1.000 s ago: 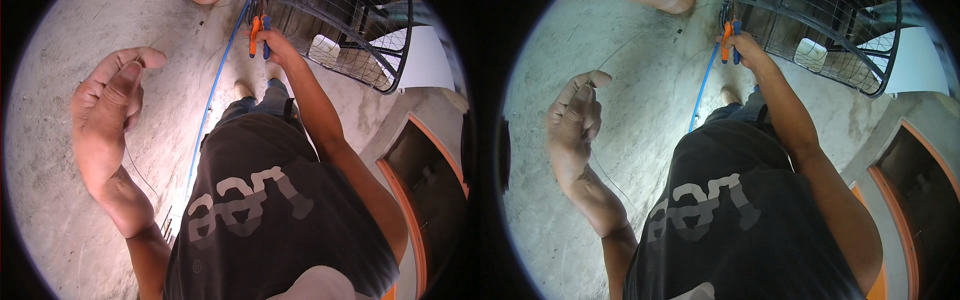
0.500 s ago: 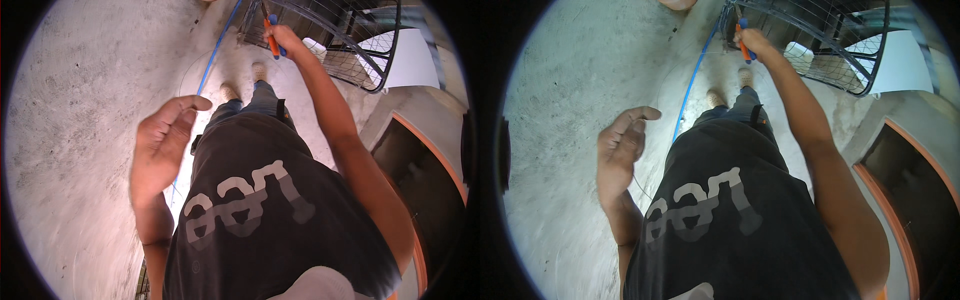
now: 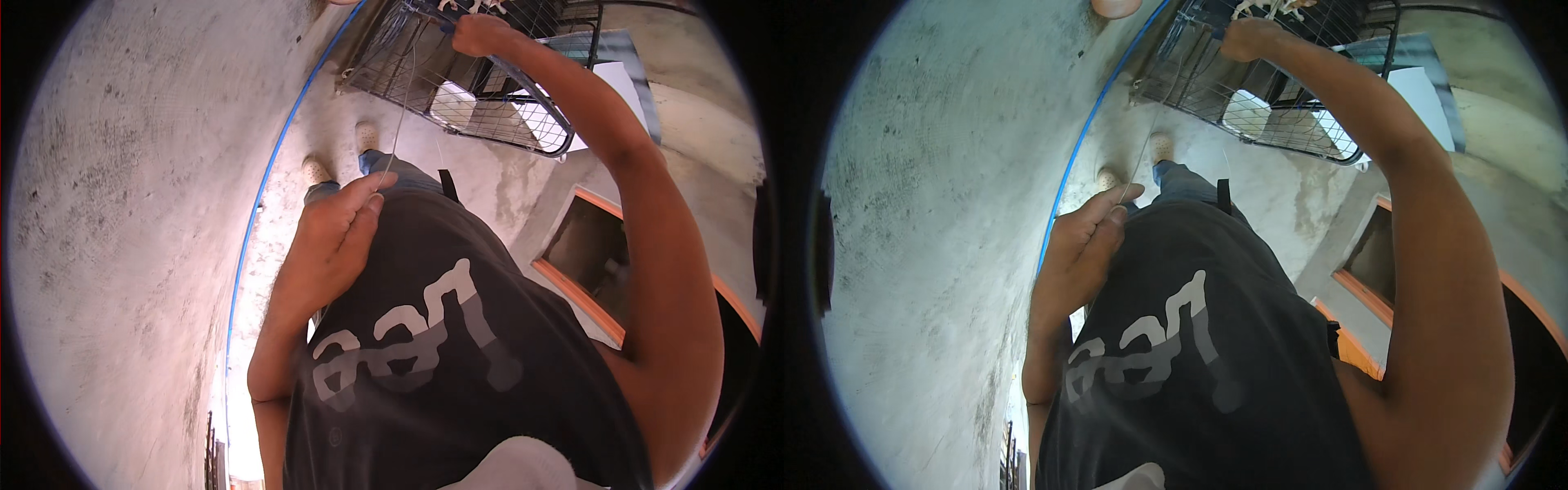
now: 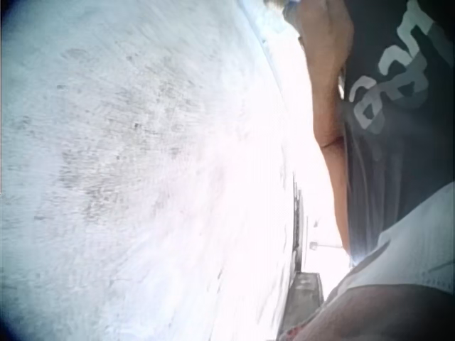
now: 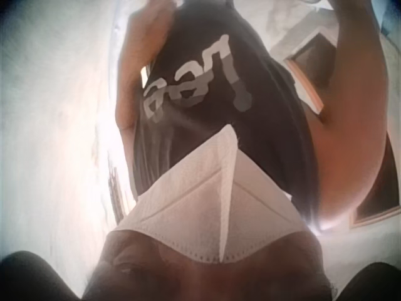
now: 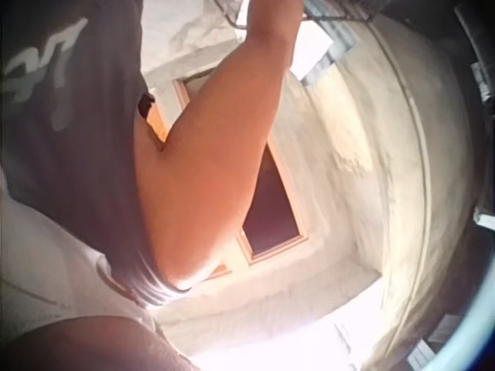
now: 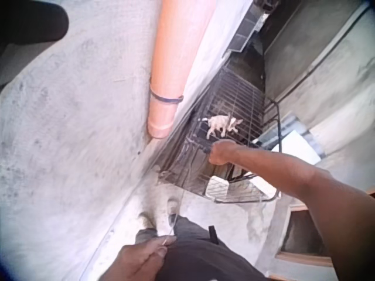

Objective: The person is using pliers and wire to repair the metal mesh of a dog cage while a small dog is visible inside.

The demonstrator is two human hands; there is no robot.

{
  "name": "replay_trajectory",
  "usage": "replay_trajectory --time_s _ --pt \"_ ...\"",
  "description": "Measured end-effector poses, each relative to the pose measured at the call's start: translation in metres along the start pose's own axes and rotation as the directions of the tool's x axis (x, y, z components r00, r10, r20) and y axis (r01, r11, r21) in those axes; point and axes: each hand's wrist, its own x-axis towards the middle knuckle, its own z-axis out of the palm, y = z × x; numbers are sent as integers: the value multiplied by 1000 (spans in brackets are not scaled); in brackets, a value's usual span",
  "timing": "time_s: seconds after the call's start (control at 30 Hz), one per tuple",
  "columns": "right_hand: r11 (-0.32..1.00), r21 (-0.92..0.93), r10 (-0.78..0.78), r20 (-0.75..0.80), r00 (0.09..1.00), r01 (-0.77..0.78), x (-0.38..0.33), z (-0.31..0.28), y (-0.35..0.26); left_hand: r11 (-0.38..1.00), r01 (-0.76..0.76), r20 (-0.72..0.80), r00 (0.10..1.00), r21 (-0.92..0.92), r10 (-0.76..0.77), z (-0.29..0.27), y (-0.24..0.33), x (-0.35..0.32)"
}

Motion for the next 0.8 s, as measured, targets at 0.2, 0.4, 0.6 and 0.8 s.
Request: replay_trajectory --time_s 0.2,0.4,0.6,0.8 --pt "970 37 241 -13 970 -240 -23 -45 -17 992 -81 48 995 -92 86 0 -26 -2" --pt "950 -280 150 12 989 -141 -4 -61 -21 985 -102 57 992 -140 111 3 -48 1" --pt "919 -394 39 19 999 -28 11 -50 -6 969 -225 27 973 -106 229 2 -53 -1" --pt "980 -6 197 0 980 -197 -12 -46 -10 987 -75 -73 995 -142 65 -9 -61 -10"
